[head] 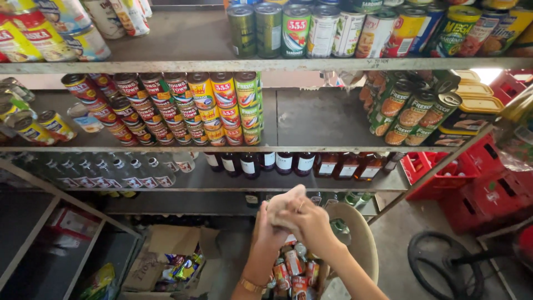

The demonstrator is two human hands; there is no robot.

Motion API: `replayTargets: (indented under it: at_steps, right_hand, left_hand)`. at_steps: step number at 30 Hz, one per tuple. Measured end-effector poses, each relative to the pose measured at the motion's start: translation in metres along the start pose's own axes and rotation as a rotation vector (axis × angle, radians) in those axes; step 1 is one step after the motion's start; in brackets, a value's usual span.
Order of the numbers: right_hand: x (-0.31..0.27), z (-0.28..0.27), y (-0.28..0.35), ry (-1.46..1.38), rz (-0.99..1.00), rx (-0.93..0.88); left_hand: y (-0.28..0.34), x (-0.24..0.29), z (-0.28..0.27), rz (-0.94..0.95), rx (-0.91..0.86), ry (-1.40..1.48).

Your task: Wiping dust off canned goods with a cloth and organizing them on shelves in a grocery store.

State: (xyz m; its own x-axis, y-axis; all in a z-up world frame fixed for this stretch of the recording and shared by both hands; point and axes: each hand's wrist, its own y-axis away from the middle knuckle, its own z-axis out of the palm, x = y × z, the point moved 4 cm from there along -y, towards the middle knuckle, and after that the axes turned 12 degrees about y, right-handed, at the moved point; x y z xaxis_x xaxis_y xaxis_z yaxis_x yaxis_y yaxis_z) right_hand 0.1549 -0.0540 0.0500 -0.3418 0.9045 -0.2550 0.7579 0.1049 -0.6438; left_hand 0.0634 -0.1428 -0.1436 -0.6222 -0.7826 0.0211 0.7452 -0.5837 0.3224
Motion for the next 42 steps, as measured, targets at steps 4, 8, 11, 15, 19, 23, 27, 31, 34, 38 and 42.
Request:
replayTargets:
  at_steps: [4, 8, 11, 15, 19, 23, 27, 31, 34, 38, 42]
  right_hand:
    - [0.019, 0.003, 0.01, -0.218, -0.042, -0.192]
    - [0.084, 0.009, 0.03, -0.415, 0.142, -0.103]
    - [0.103, -0.001, 0.025, -0.549, 0.401, 0.082]
    - [0.048, -0.011, 0.01, -0.532, 0.411, 0.098]
    - [-0.007, -0.004, -0.005, -0.193, 0.114, 0.049]
    - [0.047, 0.038, -0.002, -0.282, 0.408, -0.048]
    - [0.053, 0.038, 0.007, -0.452, 0.606, -0.137]
    - [0.016, 0.016, 0.01, -0.328, 0.405, -0.108]
    - [0.012, 0.015, 0.008, -0.211, 0.231, -0.034]
    - [0.046, 0.046, 0.013, -0.474, 0.391, -0.044]
    - [0.033, 0.04, 0.015, -0.585, 0.663, -0.169]
  left_hand:
    - [-0.011, 0.016, -0.008, 0.067, -0.235, -0.014]
    - [0.012, 0.024, 0.023, 0.129, -0.062, -0.027]
    - [-0.007, 0.021, 0.002, 0.092, -0.294, -0.009]
    - [0.011, -0.007, 0.024, 0.215, -0.001, -0.234]
    - [0.0, -0.018, 0.012, 0.457, -0.085, -0.47]
    - [0.035, -0.02, 0.055, 0.388, 0.28, -0.604]
    - [0.024, -0.033, 0.046, 0.231, 0.007, -0.168]
    - [0.016, -0.019, 0.035, 0.463, 0.156, -0.512]
    - [0.007, -0.017, 0.018, 0.536, 0.014, -0.645]
    - [0.024, -0.03, 0.026, 0.364, -0.026, -0.315]
    - [0.036, -0.031, 0.053, 0.227, 0.028, -0.116]
